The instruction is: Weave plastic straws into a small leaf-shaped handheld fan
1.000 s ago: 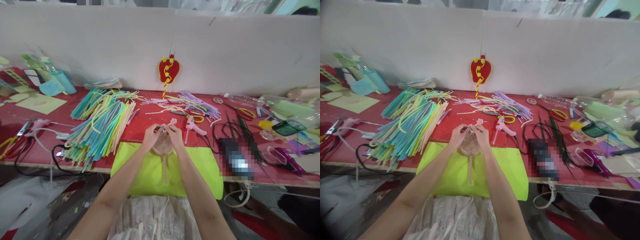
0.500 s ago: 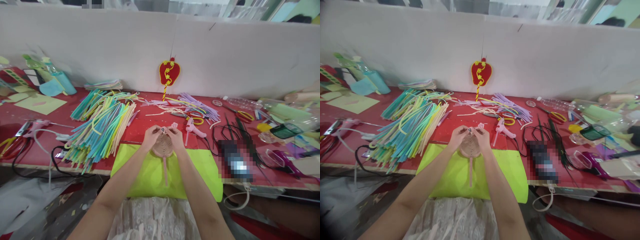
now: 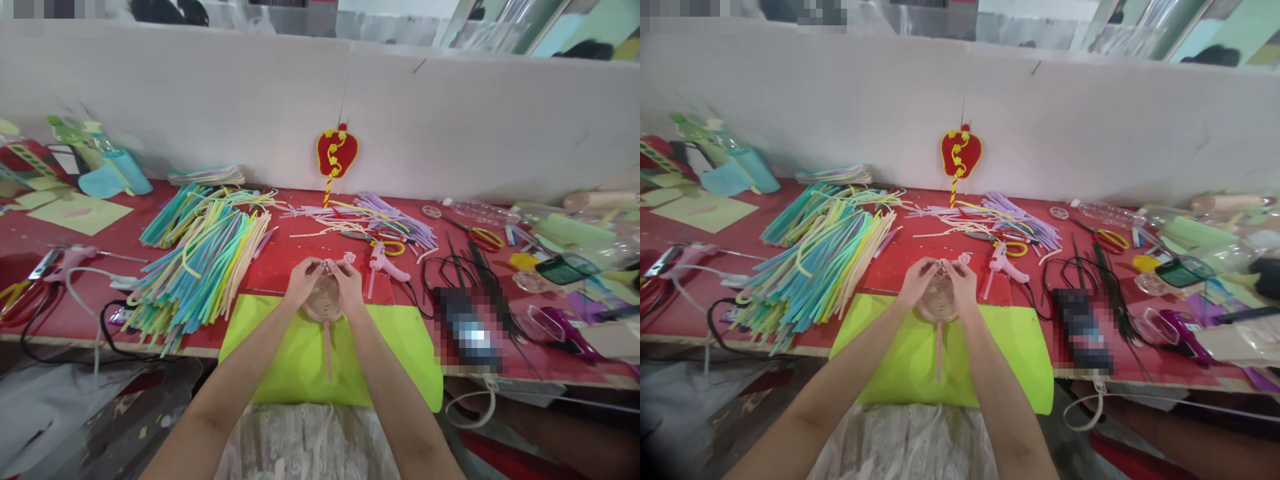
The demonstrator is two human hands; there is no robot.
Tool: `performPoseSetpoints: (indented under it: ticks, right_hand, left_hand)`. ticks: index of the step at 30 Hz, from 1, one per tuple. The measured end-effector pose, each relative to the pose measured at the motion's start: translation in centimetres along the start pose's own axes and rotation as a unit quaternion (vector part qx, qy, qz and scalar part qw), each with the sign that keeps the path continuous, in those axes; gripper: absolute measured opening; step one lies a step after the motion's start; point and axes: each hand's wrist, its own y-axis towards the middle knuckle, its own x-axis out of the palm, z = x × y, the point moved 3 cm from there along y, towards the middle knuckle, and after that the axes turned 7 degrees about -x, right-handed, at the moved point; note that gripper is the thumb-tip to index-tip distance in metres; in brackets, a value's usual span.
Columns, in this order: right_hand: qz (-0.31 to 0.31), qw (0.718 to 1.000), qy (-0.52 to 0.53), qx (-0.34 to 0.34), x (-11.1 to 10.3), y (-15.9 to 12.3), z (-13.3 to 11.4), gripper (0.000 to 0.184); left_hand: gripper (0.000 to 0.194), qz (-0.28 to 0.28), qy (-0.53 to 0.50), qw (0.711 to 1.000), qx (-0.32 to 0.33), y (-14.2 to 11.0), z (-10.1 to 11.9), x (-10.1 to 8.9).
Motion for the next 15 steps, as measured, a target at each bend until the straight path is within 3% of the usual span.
performPoseSetpoints:
  ticks: [9,15]
  right_hand:
    - [-0.047,0.998,-0.024,0.028,0.06,0.27,0.25,0.027]
    - [-0.012,1.0,0.0,0.016,0.04,0.08,0.35,0.027]
  left_hand:
    - [0.014,-0.026,0.046,0.999,0.0,0.27,-0.22,-0.75]
    - [0.015,-0.011,0.026,1.0,0.0,0.12,-0.2,-0.42]
